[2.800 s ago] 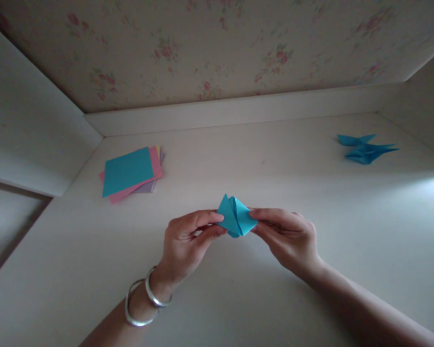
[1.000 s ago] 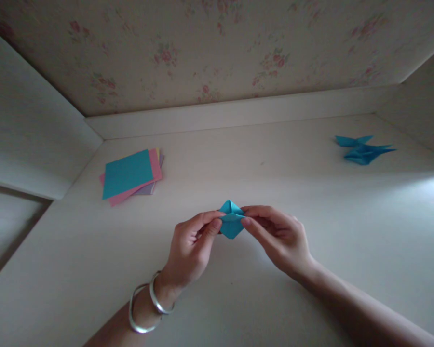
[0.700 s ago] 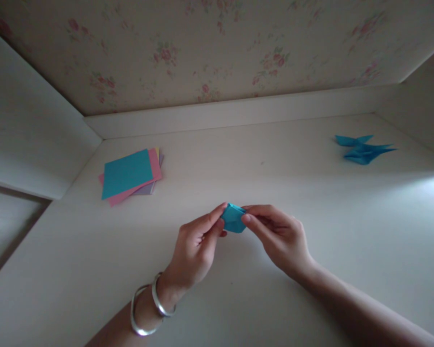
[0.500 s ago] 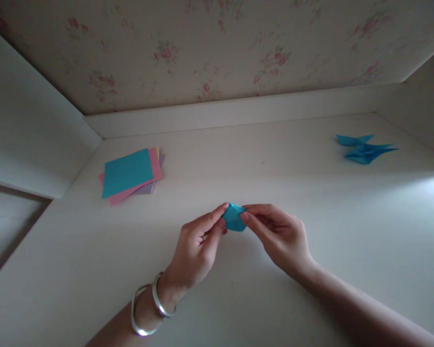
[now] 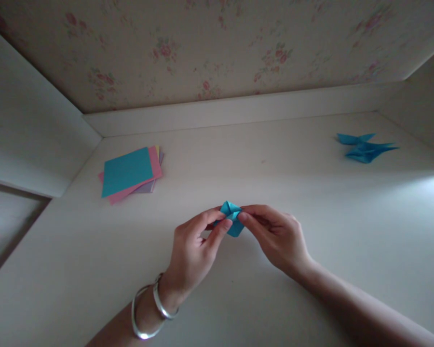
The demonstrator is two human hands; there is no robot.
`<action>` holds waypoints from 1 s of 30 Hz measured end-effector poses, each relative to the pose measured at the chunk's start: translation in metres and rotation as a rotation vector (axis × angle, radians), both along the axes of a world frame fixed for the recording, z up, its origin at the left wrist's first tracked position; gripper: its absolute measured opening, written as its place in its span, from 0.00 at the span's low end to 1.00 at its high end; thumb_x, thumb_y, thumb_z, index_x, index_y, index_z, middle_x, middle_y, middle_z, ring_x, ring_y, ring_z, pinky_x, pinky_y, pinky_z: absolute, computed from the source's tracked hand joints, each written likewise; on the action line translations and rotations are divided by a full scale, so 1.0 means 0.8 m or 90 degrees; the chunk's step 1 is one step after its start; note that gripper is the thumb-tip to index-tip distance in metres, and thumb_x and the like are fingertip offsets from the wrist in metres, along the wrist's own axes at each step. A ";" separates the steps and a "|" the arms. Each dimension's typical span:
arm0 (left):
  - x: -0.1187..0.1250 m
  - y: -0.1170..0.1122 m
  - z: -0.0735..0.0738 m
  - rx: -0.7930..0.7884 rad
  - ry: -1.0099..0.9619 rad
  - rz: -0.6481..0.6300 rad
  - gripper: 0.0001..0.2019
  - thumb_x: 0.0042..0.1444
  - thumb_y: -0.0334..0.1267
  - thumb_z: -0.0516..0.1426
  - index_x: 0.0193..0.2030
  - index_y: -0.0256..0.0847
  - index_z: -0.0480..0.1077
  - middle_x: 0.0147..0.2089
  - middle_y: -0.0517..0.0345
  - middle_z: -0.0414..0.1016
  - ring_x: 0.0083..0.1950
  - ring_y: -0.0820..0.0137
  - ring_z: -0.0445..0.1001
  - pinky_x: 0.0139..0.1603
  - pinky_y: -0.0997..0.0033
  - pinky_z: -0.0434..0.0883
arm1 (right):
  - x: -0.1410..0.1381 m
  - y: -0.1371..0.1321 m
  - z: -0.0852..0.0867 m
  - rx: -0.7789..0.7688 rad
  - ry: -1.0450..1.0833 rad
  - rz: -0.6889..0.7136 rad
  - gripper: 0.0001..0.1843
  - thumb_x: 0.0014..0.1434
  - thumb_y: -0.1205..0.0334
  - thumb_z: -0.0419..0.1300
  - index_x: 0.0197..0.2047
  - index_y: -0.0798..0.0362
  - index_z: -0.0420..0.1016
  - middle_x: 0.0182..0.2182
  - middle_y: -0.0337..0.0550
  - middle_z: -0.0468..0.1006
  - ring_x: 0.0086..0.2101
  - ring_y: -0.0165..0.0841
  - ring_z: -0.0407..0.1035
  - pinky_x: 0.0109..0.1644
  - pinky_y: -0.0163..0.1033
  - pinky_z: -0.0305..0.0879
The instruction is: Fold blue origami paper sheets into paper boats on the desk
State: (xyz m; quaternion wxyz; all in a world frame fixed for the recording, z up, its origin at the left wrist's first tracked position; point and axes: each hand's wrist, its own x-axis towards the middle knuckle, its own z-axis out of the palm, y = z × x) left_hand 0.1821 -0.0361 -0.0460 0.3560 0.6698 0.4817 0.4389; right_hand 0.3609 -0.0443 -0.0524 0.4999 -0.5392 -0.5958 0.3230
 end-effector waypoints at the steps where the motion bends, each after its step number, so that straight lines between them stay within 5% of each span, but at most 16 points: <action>1: 0.000 0.000 0.001 -0.032 -0.013 -0.017 0.07 0.63 0.40 0.61 0.43 0.41 0.79 0.44 0.54 0.84 0.40 0.67 0.83 0.43 0.73 0.79 | 0.000 0.000 0.000 -0.003 0.003 -0.001 0.07 0.62 0.59 0.65 0.36 0.51 0.82 0.28 0.40 0.84 0.26 0.30 0.78 0.29 0.30 0.74; 6: 0.000 0.001 0.006 -0.156 -0.092 -0.049 0.09 0.64 0.42 0.60 0.39 0.41 0.80 0.42 0.55 0.84 0.40 0.67 0.81 0.42 0.72 0.78 | 0.001 -0.001 0.002 -0.004 0.025 0.001 0.07 0.62 0.58 0.65 0.35 0.52 0.81 0.27 0.40 0.83 0.26 0.30 0.78 0.29 0.29 0.75; 16: 0.005 0.000 0.000 -0.174 -0.148 0.043 0.14 0.57 0.42 0.66 0.25 0.38 0.70 0.35 0.55 0.84 0.30 0.71 0.78 0.31 0.75 0.75 | -0.003 -0.001 0.001 0.000 0.009 -0.027 0.08 0.60 0.59 0.66 0.32 0.52 0.81 0.24 0.39 0.82 0.21 0.29 0.75 0.24 0.29 0.72; 19: 0.007 0.002 0.000 -0.185 -0.186 0.037 0.10 0.56 0.41 0.67 0.37 0.38 0.74 0.35 0.55 0.85 0.33 0.68 0.82 0.34 0.74 0.79 | -0.003 0.000 0.000 0.008 0.014 -0.029 0.06 0.59 0.59 0.67 0.32 0.52 0.81 0.24 0.39 0.83 0.22 0.29 0.76 0.25 0.29 0.73; 22: 0.006 0.004 0.000 -0.190 -0.190 0.015 0.17 0.58 0.41 0.65 0.53 0.39 0.75 0.41 0.53 0.86 0.39 0.65 0.84 0.42 0.70 0.81 | -0.002 0.000 -0.002 0.010 0.021 -0.028 0.05 0.59 0.60 0.67 0.33 0.51 0.81 0.25 0.38 0.83 0.23 0.29 0.76 0.26 0.28 0.73; 30: -0.001 0.007 -0.003 -0.108 -0.012 -0.012 0.16 0.61 0.39 0.62 0.55 0.42 0.78 0.48 0.54 0.85 0.40 0.65 0.84 0.43 0.68 0.81 | 0.000 0.003 -0.003 0.023 -0.004 -0.045 0.04 0.59 0.61 0.68 0.32 0.51 0.82 0.25 0.37 0.83 0.22 0.28 0.74 0.26 0.30 0.70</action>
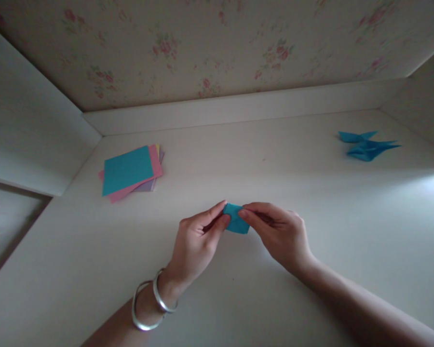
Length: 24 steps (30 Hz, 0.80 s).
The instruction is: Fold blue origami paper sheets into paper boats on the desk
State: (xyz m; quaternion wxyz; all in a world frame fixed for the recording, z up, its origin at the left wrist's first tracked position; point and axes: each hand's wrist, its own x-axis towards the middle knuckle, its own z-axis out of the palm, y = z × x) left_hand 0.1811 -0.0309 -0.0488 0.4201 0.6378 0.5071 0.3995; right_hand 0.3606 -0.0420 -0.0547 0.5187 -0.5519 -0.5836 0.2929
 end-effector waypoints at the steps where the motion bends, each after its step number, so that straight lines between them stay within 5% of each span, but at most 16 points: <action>1: 0.000 0.001 0.000 -0.002 0.003 -0.004 0.16 0.61 0.38 0.62 0.56 0.42 0.78 0.48 0.54 0.85 0.41 0.65 0.84 0.43 0.69 0.81 | 0.000 0.000 0.000 0.000 -0.004 0.002 0.04 0.59 0.62 0.68 0.32 0.51 0.83 0.26 0.37 0.83 0.23 0.28 0.74 0.26 0.30 0.70; 12: 0.003 0.004 0.000 0.088 -0.003 -0.079 0.16 0.64 0.30 0.58 0.58 0.40 0.76 0.47 0.52 0.83 0.44 0.70 0.80 0.44 0.77 0.77 | 0.002 0.002 0.002 0.029 -0.015 0.017 0.03 0.58 0.66 0.68 0.32 0.52 0.83 0.27 0.37 0.83 0.24 0.28 0.75 0.28 0.29 0.71; 20: 0.004 0.005 0.000 0.160 0.047 -0.031 0.12 0.64 0.35 0.60 0.52 0.38 0.80 0.45 0.51 0.84 0.42 0.69 0.81 0.46 0.74 0.77 | 0.000 0.000 0.002 0.056 -0.042 0.043 0.03 0.59 0.67 0.68 0.34 0.52 0.84 0.31 0.39 0.85 0.29 0.29 0.77 0.31 0.29 0.72; 24: 0.003 0.003 0.001 0.106 0.013 0.010 0.11 0.63 0.36 0.61 0.50 0.41 0.81 0.42 0.55 0.85 0.38 0.71 0.80 0.40 0.76 0.76 | -0.001 0.000 0.001 0.030 -0.026 0.041 0.03 0.59 0.64 0.68 0.33 0.51 0.84 0.26 0.36 0.83 0.23 0.27 0.74 0.26 0.29 0.68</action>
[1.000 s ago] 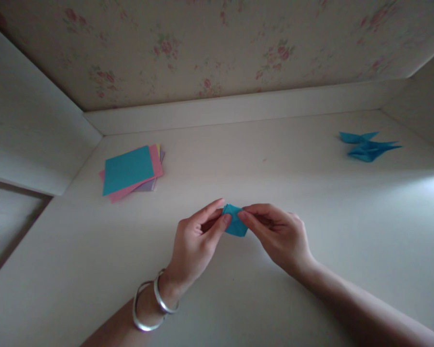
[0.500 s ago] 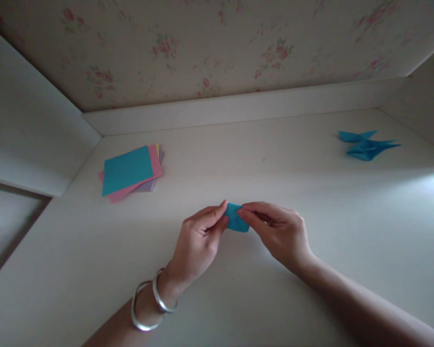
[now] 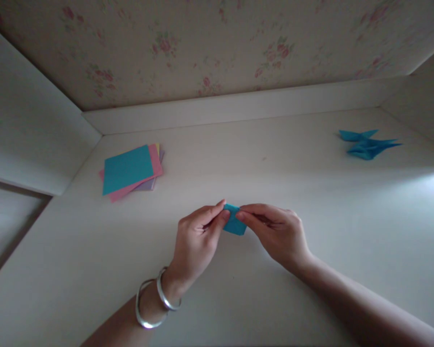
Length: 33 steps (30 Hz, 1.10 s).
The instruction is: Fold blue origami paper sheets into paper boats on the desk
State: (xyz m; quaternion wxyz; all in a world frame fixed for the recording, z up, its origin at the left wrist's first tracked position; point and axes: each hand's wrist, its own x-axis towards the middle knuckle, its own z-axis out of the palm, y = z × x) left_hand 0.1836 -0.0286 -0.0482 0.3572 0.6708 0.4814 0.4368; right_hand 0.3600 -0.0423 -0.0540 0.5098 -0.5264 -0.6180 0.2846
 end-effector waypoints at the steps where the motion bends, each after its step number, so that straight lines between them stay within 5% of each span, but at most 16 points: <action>1: 0.000 -0.001 0.000 -0.032 -0.016 0.012 0.10 0.62 0.37 0.62 0.49 0.42 0.81 0.43 0.55 0.85 0.39 0.70 0.81 0.41 0.76 0.76 | 0.001 0.001 0.000 -0.019 0.004 0.005 0.04 0.60 0.62 0.68 0.33 0.50 0.84 0.26 0.36 0.83 0.23 0.27 0.73 0.26 0.29 0.68; 5: -0.001 -0.001 0.001 -0.108 -0.063 0.040 0.12 0.62 0.38 0.62 0.50 0.43 0.80 0.44 0.56 0.85 0.41 0.69 0.81 0.42 0.75 0.76 | 0.008 0.005 0.003 -0.088 0.036 0.069 0.09 0.63 0.58 0.65 0.35 0.50 0.85 0.29 0.39 0.85 0.27 0.30 0.76 0.30 0.30 0.70; 11: -0.006 0.003 0.001 -0.047 -0.033 0.005 0.13 0.64 0.34 0.59 0.54 0.45 0.79 0.42 0.57 0.83 0.38 0.72 0.78 0.39 0.77 0.73 | 0.015 0.009 0.005 -0.100 0.109 0.161 0.07 0.63 0.61 0.65 0.42 0.51 0.83 0.35 0.41 0.86 0.33 0.31 0.79 0.36 0.30 0.74; 18: -0.005 -0.001 0.007 -0.077 -0.042 -0.002 0.08 0.63 0.38 0.61 0.47 0.44 0.79 0.40 0.59 0.83 0.36 0.73 0.79 0.38 0.80 0.74 | 0.019 0.012 -0.009 -0.100 0.264 0.165 0.08 0.60 0.62 0.69 0.43 0.47 0.80 0.39 0.39 0.86 0.38 0.31 0.81 0.42 0.30 0.78; 27: -0.010 -0.003 0.004 -0.161 -0.084 0.021 0.08 0.60 0.43 0.63 0.42 0.43 0.81 0.35 0.59 0.84 0.34 0.70 0.81 0.35 0.76 0.79 | 0.023 0.012 -0.002 -0.110 0.169 0.169 0.07 0.64 0.61 0.65 0.45 0.47 0.83 0.41 0.42 0.86 0.39 0.32 0.80 0.41 0.32 0.76; 33: -0.009 0.001 0.003 -0.209 -0.149 -0.002 0.09 0.60 0.43 0.63 0.42 0.40 0.79 0.35 0.57 0.84 0.35 0.67 0.82 0.37 0.72 0.80 | 0.020 0.013 0.001 -0.124 0.155 0.101 0.07 0.61 0.60 0.66 0.40 0.52 0.84 0.34 0.43 0.85 0.31 0.32 0.78 0.32 0.33 0.75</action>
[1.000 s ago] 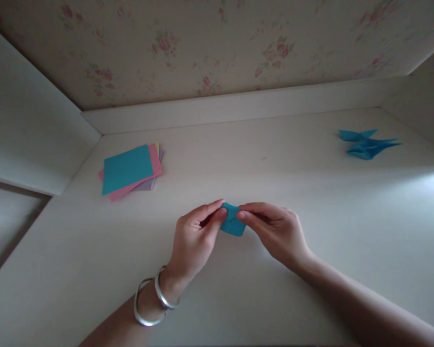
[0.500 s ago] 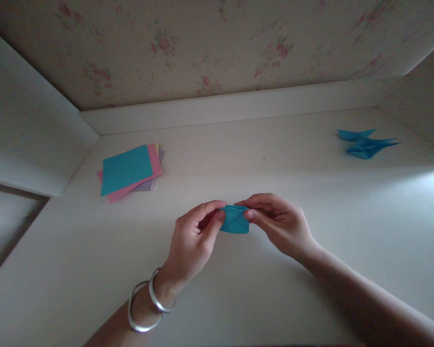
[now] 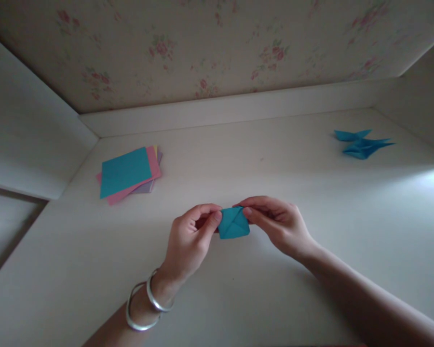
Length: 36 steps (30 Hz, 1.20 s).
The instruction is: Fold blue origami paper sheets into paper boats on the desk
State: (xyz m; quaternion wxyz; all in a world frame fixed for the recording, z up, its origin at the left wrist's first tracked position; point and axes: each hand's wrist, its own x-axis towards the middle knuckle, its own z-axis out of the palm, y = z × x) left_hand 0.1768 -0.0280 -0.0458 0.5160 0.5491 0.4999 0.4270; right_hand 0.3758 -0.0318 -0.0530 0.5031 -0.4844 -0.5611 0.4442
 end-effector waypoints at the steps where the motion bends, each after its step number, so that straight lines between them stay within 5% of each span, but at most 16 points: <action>1: 0.000 0.000 0.001 0.011 0.015 0.002 0.09 0.60 0.43 0.63 0.42 0.40 0.79 0.35 0.57 0.84 0.35 0.68 0.82 0.37 0.73 0.80 | 0.000 0.000 0.001 0.017 -0.018 -0.005 0.07 0.60 0.60 0.66 0.40 0.52 0.84 0.33 0.43 0.85 0.31 0.33 0.78 0.32 0.33 0.75; 7: -0.002 -0.001 0.004 0.142 0.156 0.032 0.07 0.61 0.39 0.62 0.44 0.42 0.80 0.38 0.56 0.84 0.36 0.69 0.80 0.39 0.75 0.76 | 0.003 -0.002 0.005 0.110 -0.128 0.036 0.06 0.63 0.64 0.63 0.38 0.52 0.83 0.31 0.41 0.84 0.29 0.31 0.77 0.30 0.33 0.73; 14: -0.005 0.004 0.001 0.095 0.133 0.019 0.07 0.61 0.39 0.62 0.42 0.42 0.80 0.38 0.57 0.84 0.36 0.69 0.80 0.38 0.76 0.74 | 0.005 0.001 0.001 0.169 -0.171 0.108 0.08 0.68 0.68 0.56 0.41 0.52 0.78 0.42 0.46 0.81 0.41 0.33 0.76 0.44 0.37 0.75; 20: -0.004 0.006 -0.001 0.029 0.064 0.013 0.07 0.60 0.41 0.63 0.41 0.40 0.79 0.35 0.57 0.82 0.35 0.70 0.78 0.36 0.75 0.73 | -0.002 0.000 -0.003 0.021 -0.035 0.145 0.10 0.70 0.59 0.54 0.39 0.53 0.73 0.47 0.47 0.76 0.39 0.31 0.75 0.37 0.35 0.79; 27: -0.001 0.012 -0.002 -0.202 -0.128 0.049 0.09 0.50 0.40 0.69 0.37 0.40 0.81 0.31 0.59 0.80 0.30 0.74 0.74 0.30 0.78 0.70 | -0.002 0.001 -0.003 -0.166 0.160 0.183 0.14 0.65 0.50 0.62 0.42 0.53 0.71 0.30 0.38 0.77 0.31 0.30 0.78 0.38 0.37 0.80; 30: 0.000 0.015 0.005 -0.292 -0.183 0.051 0.09 0.46 0.38 0.70 0.34 0.40 0.82 0.29 0.60 0.80 0.29 0.73 0.74 0.29 0.77 0.70 | 0.003 0.001 0.002 -0.100 0.141 0.200 0.13 0.67 0.54 0.61 0.50 0.51 0.74 0.32 0.40 0.79 0.34 0.31 0.78 0.41 0.37 0.79; 36: -0.001 0.016 0.011 -0.396 -0.247 0.025 0.09 0.39 0.36 0.72 0.31 0.41 0.83 0.29 0.58 0.82 0.28 0.74 0.74 0.27 0.77 0.68 | 0.007 0.000 0.003 0.198 -0.083 0.251 0.20 0.63 0.62 0.66 0.58 0.47 0.75 0.55 0.53 0.75 0.58 0.41 0.69 0.58 0.46 0.73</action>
